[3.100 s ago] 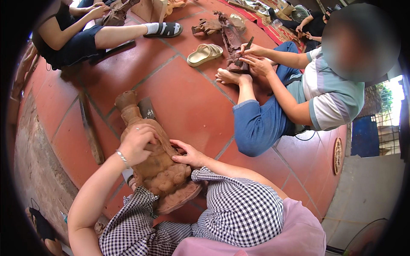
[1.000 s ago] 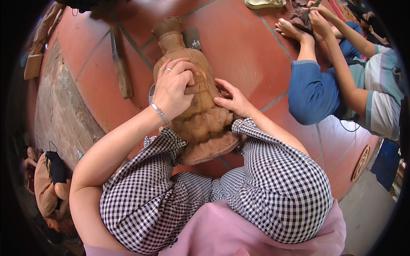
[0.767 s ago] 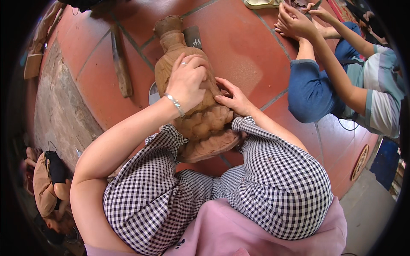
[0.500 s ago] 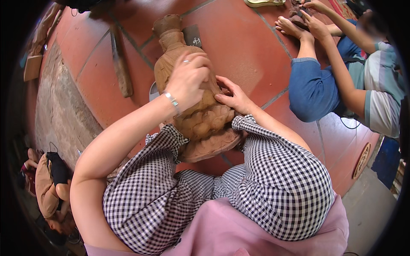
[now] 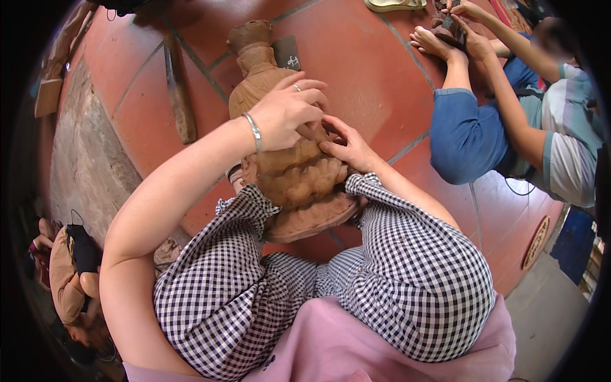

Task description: The person carves a wooden figurine using a small chisel and their hands. They refine the back and shoulder details of the figure, occasionally rotating it to access different angles. Other people are visible in the background working on similar wooden pieces.

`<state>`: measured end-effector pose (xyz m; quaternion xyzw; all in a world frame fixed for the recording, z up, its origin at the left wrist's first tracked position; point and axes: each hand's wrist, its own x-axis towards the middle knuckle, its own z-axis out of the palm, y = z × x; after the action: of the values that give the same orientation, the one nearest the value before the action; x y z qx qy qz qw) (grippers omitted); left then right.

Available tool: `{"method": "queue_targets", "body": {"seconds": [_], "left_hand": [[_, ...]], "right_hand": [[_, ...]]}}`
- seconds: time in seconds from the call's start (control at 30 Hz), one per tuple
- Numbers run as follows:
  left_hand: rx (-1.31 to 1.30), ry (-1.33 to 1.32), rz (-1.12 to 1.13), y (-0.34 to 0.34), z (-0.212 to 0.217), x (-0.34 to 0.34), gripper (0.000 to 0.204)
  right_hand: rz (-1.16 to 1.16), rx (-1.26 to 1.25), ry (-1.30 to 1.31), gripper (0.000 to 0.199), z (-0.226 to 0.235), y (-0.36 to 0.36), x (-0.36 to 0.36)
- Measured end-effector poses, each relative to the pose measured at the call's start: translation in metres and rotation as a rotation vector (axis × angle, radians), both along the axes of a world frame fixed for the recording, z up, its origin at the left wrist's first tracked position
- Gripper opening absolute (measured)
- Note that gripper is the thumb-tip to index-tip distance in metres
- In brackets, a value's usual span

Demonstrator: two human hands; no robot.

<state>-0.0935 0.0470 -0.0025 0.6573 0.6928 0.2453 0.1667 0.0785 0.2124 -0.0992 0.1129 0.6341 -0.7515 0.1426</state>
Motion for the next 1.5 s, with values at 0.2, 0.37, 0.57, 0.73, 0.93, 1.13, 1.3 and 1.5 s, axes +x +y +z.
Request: {"method": "queue_targets", "body": {"seconds": [0.2, 0.37, 0.57, 0.73, 0.93, 1.13, 1.3, 1.5], "left_hand": [[0.002, -0.088, 0.064, -0.025, 0.011, -0.027, 0.03], [0.051, 0.009, 0.112, -0.007, -0.001, 0.002, 0.024], [0.097, 0.024, 0.267, -0.042, 0.005, -0.004, 0.027], [0.189, -0.065, 0.115, -0.026, -0.005, 0.026, 0.028], [0.207, 0.0, 0.132, -0.051, 0.002, 0.006, 0.03], [0.229, 0.046, 0.158, -0.029, -0.003, 0.023, 0.025], [0.192, 0.086, 0.182, -0.007, -0.008, 0.027, 0.023], [0.274, 0.042, 0.197, -0.052, 0.002, 0.012, 0.03]], "right_hand": [[-0.02, 0.057, -0.003, 0.081, -0.003, 0.001, 0.004], [-0.01, 0.007, 0.025, 0.082, 0.001, -0.002, 0.0], [-0.004, 0.164, 0.007, 0.082, -0.003, 0.004, 0.004], [0.003, 0.055, 0.015, 0.084, 0.0, 0.001, 0.002], [0.002, 0.104, -0.004, 0.087, 0.002, 0.003, 0.004], [0.001, 0.087, 0.017, 0.082, 0.0, 0.001, 0.002], [-0.031, -0.067, 0.028, 0.08, 0.005, -0.001, 0.002], [-0.017, 0.034, -0.003, 0.08, 0.005, 0.002, 0.003]]}}
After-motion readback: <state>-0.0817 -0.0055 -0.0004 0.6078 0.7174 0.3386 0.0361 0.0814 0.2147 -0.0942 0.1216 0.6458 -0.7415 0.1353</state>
